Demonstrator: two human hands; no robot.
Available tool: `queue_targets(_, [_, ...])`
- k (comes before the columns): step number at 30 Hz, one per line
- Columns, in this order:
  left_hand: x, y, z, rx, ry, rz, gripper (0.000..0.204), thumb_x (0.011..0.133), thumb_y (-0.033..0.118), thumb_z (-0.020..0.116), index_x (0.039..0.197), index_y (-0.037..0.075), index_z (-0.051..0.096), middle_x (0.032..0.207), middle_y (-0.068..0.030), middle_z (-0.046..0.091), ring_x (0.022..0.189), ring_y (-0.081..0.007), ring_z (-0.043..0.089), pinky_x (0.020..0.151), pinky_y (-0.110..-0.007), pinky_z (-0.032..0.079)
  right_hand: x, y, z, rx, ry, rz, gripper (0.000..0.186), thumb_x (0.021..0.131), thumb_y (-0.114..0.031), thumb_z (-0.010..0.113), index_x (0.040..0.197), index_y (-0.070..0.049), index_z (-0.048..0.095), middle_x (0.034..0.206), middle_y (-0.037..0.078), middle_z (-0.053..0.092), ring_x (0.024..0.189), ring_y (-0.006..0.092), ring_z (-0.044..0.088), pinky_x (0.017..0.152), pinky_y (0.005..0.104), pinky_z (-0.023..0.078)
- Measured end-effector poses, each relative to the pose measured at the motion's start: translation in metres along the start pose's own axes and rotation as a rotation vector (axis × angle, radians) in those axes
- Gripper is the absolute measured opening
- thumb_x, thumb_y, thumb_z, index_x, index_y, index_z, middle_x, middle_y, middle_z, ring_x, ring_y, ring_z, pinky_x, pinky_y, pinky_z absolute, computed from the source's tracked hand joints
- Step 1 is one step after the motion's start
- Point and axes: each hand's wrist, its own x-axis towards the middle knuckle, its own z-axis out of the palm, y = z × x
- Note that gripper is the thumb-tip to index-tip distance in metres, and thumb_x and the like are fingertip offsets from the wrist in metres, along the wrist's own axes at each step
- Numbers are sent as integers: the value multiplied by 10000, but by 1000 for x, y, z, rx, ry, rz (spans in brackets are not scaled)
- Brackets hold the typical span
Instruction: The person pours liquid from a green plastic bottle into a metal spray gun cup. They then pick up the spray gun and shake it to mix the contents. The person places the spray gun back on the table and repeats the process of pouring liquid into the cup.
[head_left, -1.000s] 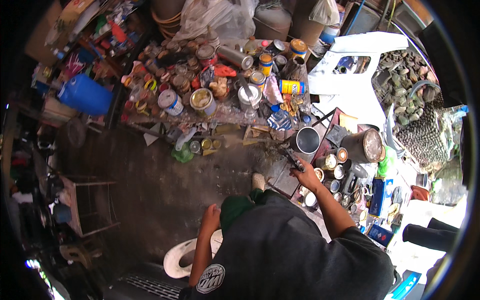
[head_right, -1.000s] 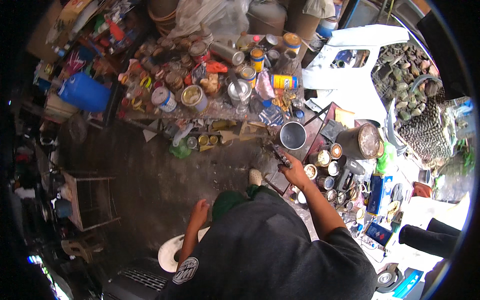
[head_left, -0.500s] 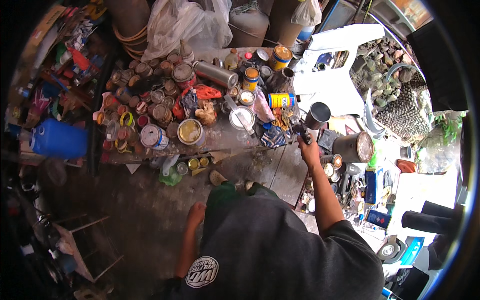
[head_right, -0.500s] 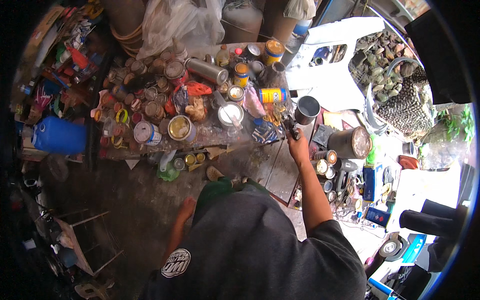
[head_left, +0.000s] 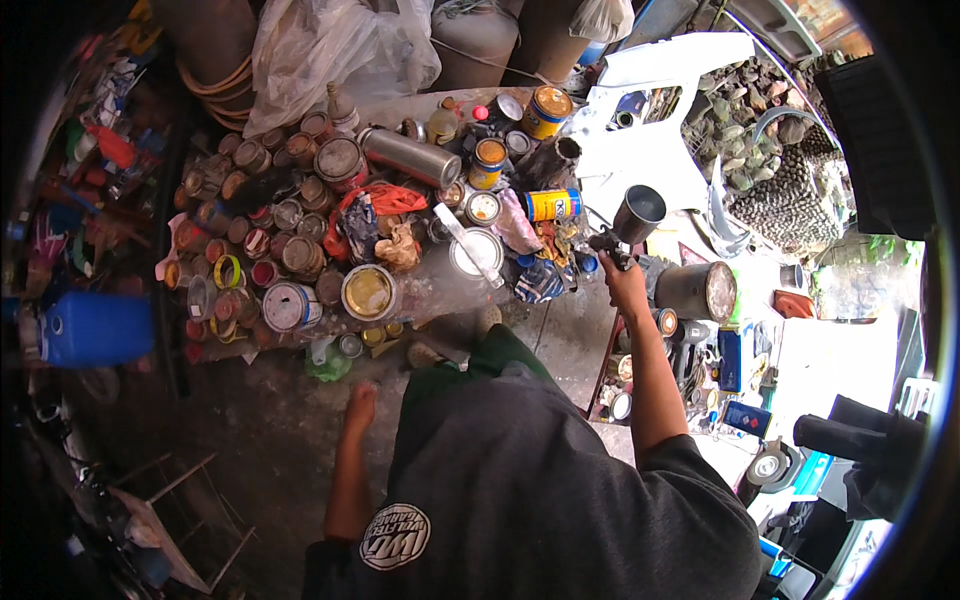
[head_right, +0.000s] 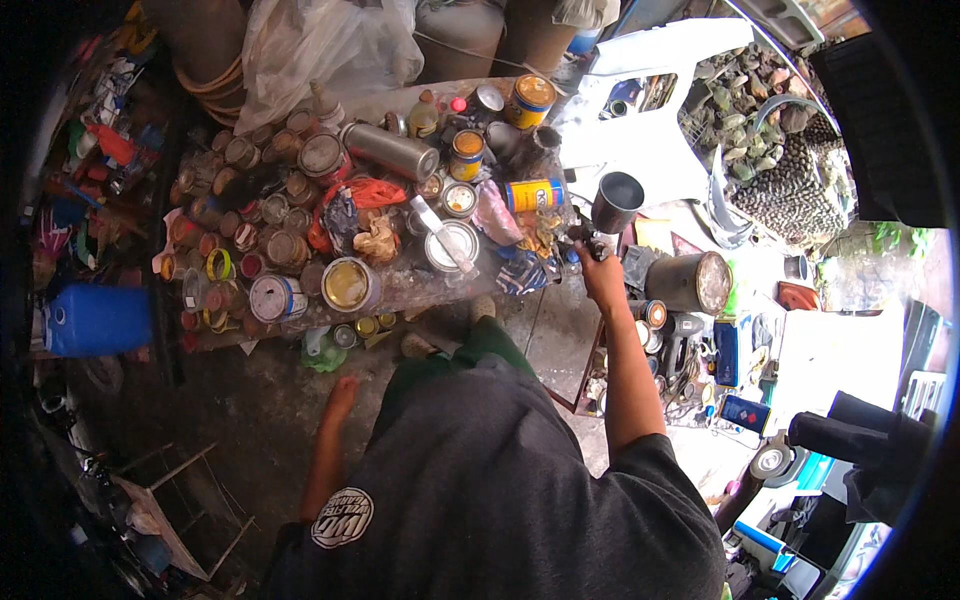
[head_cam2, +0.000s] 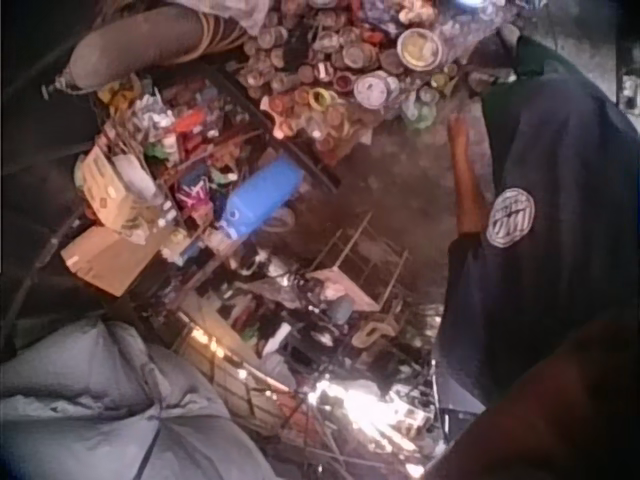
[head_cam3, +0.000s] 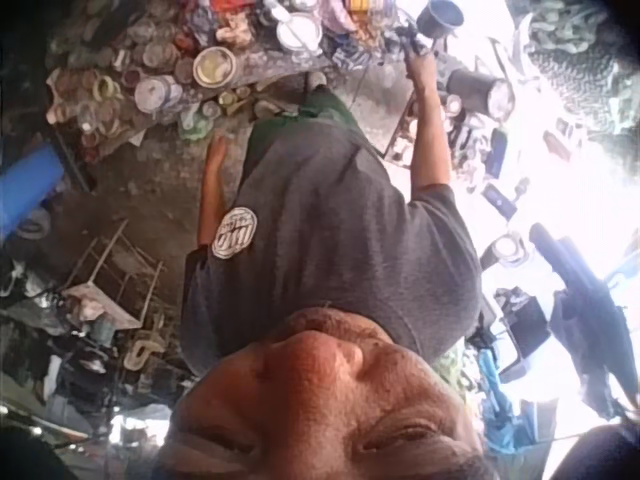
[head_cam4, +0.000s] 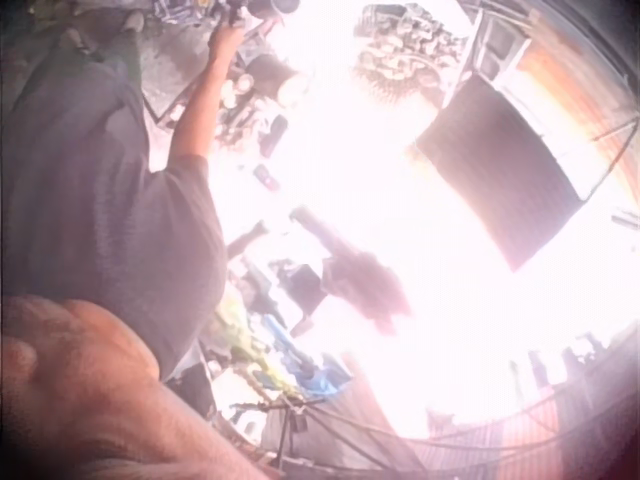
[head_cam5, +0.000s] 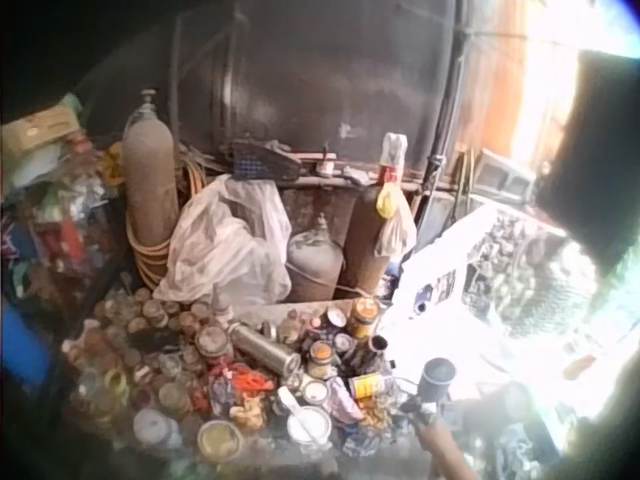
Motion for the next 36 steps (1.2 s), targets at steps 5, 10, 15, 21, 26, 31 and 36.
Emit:
queue_targets(5, [9,-24,42,-50,-103,-238,331,1016,304,593,1055,-10,691,948,-154,689,938,-306,679,857,-452,514,14,-7,-5,-63,-17,-126,457,994,-410,735,1264,-42,727,1098,228,777,1034,351,751,896,421,548])
queue_targets(10, [3,-26,83,285,-239,9,343,1001,273,596,1015,-40,735,883,-139,728,841,-274,668,849,-452,522,18,-15,-11,18,-93,-246,488,998,-439,720,1255,-25,717,1092,245,768,1066,393,739,918,433,542])
queue_targets(15, [-21,49,125,35,-157,-15,320,979,199,599,1078,-67,747,960,-155,767,912,-231,697,841,-417,514,26,12,0,-54,-98,-207,536,975,-492,723,1311,-76,701,1142,265,752,1117,453,703,951,455,536])
queue_targets(21, [-6,9,138,-154,-191,-177,227,976,158,581,1001,-5,737,827,-114,677,771,-234,652,699,-417,491,23,33,-10,-18,-137,-177,591,970,-511,715,1357,-67,669,1225,270,732,1178,456,682,995,469,526])
queue_targets(26, [12,26,150,-368,8,-390,88,983,79,555,928,75,623,734,-61,551,656,-202,569,568,-377,448,39,63,14,-16,-35,-352,597,960,-504,728,1353,-61,649,1242,258,729,1178,448,682,987,476,527])
queue_targets(31, [21,50,145,-1170,-362,-250,135,977,63,578,866,122,529,672,0,443,576,-161,503,511,-342,412,34,45,-10,37,-167,-260,601,964,-431,765,1325,37,653,1254,282,721,1194,403,697,1017,432,511])
queue_targets(36, [15,26,131,-610,-235,-257,145,1015,93,554,879,134,527,686,-3,450,560,-161,496,499,-336,406,33,49,-10,31,-172,-382,519,969,-415,760,1275,-3,682,1176,251,748,1124,433,707,962,444,532])
